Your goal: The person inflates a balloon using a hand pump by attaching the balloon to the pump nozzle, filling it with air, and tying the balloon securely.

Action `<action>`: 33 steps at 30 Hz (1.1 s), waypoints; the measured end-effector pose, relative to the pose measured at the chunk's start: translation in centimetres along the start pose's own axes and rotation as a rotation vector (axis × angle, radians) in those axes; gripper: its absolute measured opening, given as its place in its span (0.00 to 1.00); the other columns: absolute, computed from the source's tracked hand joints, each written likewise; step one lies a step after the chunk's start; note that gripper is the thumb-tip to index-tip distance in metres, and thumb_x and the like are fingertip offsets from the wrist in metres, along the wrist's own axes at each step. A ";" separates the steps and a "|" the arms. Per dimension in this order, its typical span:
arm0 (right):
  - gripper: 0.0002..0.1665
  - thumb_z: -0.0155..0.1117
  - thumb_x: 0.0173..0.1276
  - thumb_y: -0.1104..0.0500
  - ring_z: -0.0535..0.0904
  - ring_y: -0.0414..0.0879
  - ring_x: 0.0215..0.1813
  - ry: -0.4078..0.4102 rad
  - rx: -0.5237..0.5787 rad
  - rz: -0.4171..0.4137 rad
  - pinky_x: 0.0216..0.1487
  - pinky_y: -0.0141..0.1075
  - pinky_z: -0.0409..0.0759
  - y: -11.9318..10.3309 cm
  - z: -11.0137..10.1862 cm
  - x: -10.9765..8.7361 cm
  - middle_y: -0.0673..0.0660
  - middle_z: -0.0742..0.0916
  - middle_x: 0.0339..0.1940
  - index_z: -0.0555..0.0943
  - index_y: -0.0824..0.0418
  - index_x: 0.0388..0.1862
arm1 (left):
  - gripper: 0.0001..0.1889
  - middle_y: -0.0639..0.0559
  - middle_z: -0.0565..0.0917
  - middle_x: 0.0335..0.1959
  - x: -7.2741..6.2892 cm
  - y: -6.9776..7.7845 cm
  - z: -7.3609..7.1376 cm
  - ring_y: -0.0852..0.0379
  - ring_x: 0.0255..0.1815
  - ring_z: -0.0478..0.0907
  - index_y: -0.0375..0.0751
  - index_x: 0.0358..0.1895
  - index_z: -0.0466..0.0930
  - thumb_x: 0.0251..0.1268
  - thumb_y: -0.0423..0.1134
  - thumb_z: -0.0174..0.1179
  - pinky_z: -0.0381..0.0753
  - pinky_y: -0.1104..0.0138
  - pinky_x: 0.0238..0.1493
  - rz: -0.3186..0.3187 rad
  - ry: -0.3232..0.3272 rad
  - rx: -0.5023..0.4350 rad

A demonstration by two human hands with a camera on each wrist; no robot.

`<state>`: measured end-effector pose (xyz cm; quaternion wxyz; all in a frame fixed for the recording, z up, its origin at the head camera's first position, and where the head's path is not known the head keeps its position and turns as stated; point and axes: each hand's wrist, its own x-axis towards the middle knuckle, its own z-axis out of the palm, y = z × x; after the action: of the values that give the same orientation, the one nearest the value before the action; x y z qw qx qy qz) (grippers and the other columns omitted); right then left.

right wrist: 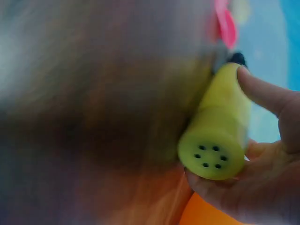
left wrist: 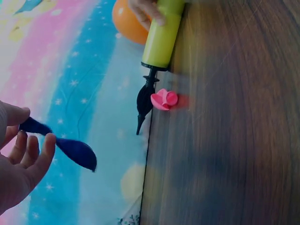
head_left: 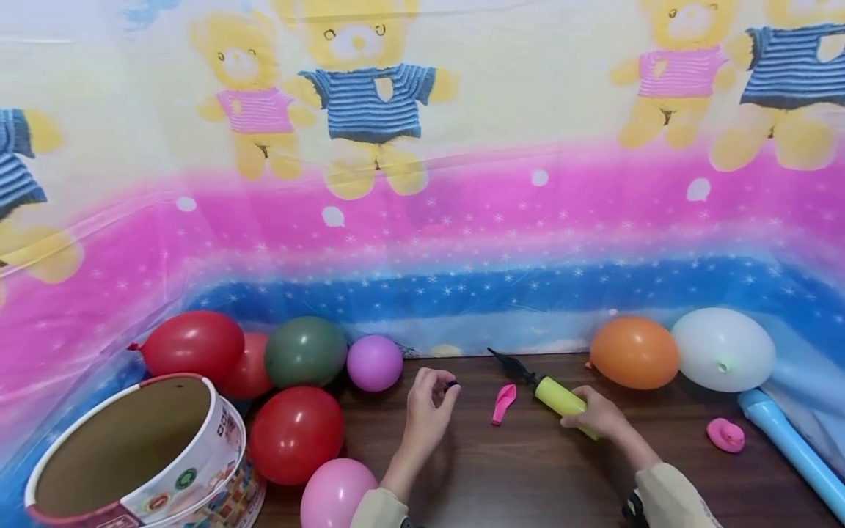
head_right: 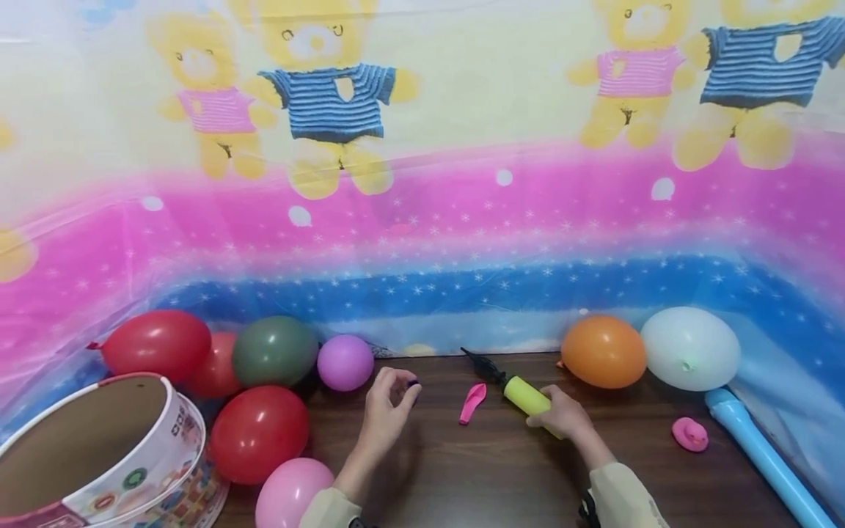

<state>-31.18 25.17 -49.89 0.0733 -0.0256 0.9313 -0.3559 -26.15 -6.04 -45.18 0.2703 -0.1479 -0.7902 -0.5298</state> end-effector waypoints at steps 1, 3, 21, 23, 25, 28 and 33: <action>0.43 0.72 0.59 0.54 0.77 0.58 0.46 0.010 -0.036 0.002 0.44 0.49 0.78 0.1 0.2 -0.1 0.73 0.79 0.56 0.65 0.74 0.66 | 0.04 0.47 0.77 0.35 0.0 0.0 -0.1 0.59 0.32 0.74 0.35 0.37 0.80 0.61 0.29 0.65 0.77 0.72 0.34 0.000 0.002 0.004; 0.42 0.72 0.59 0.53 0.78 0.54 0.43 0.037 -0.082 -0.008 0.41 0.47 0.77 0.3 0.4 -0.3 0.71 0.81 0.53 0.66 0.72 0.65 | 0.04 0.46 0.78 0.35 0.1 0.1 -0.4 0.54 0.34 0.76 0.35 0.37 0.80 0.61 0.30 0.65 0.78 0.69 0.38 -0.007 0.006 0.009; 0.38 0.71 0.61 0.54 0.72 0.47 0.44 -0.139 0.347 -0.198 0.40 0.41 0.75 -2.2 -4.0 -4.9 0.66 0.77 0.56 0.70 0.61 0.69 | 0.10 0.43 0.87 0.32 0.6 -1.1 -2.3 0.52 0.32 0.82 0.35 0.43 0.79 0.59 0.28 0.66 0.79 0.69 0.36 0.040 0.040 0.054; 0.37 0.71 0.60 0.55 0.72 0.46 0.44 -0.149 0.339 -0.244 0.40 0.40 0.74 -2.6 -4.3 -5.3 0.66 0.77 0.55 0.71 0.61 0.68 | 0.10 0.43 0.86 0.32 0.6 -1.2 -2.5 0.52 0.33 0.82 0.35 0.43 0.78 0.59 0.28 0.65 0.80 0.67 0.37 0.047 0.032 0.061; 0.36 0.71 0.60 0.56 0.72 0.45 0.44 -0.154 0.329 -0.283 0.39 0.39 0.74 -2.9 -4.4 -5.7 0.65 0.77 0.55 0.72 0.61 0.67 | 0.10 0.44 0.86 0.32 0.5 -1.2 -2.7 0.51 0.33 0.81 0.35 0.43 0.78 0.60 0.28 0.65 0.81 0.66 0.38 0.041 0.017 0.062; 0.35 0.71 0.60 0.57 0.73 0.42 0.44 -0.163 0.318 -0.327 0.39 0.37 0.75 -3.2 -4.6 -6.0 0.65 0.78 0.56 0.73 0.62 0.66 | 0.09 0.44 0.86 0.32 0.5 -1.2 -2.9 0.51 0.34 0.81 0.35 0.43 0.78 0.60 0.28 0.65 0.81 0.66 0.39 0.057 -0.007 0.062; 0.34 0.71 0.61 0.58 0.75 0.39 0.42 -0.202 0.305 -0.396 0.38 0.35 0.77 -3.4 -5.3 -5.9 0.65 0.80 0.52 0.73 0.64 0.65 | 0.09 0.45 0.85 0.30 0.5 -1.0 -3.4 0.51 0.33 0.81 0.35 0.39 0.79 0.56 0.29 0.68 0.81 0.64 0.37 0.109 -0.060 0.063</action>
<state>-26.14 26.68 -43.03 0.0978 -0.2315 0.8316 -0.4952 -26.11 -9.60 -44.61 0.2795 -0.1976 -0.8051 -0.4845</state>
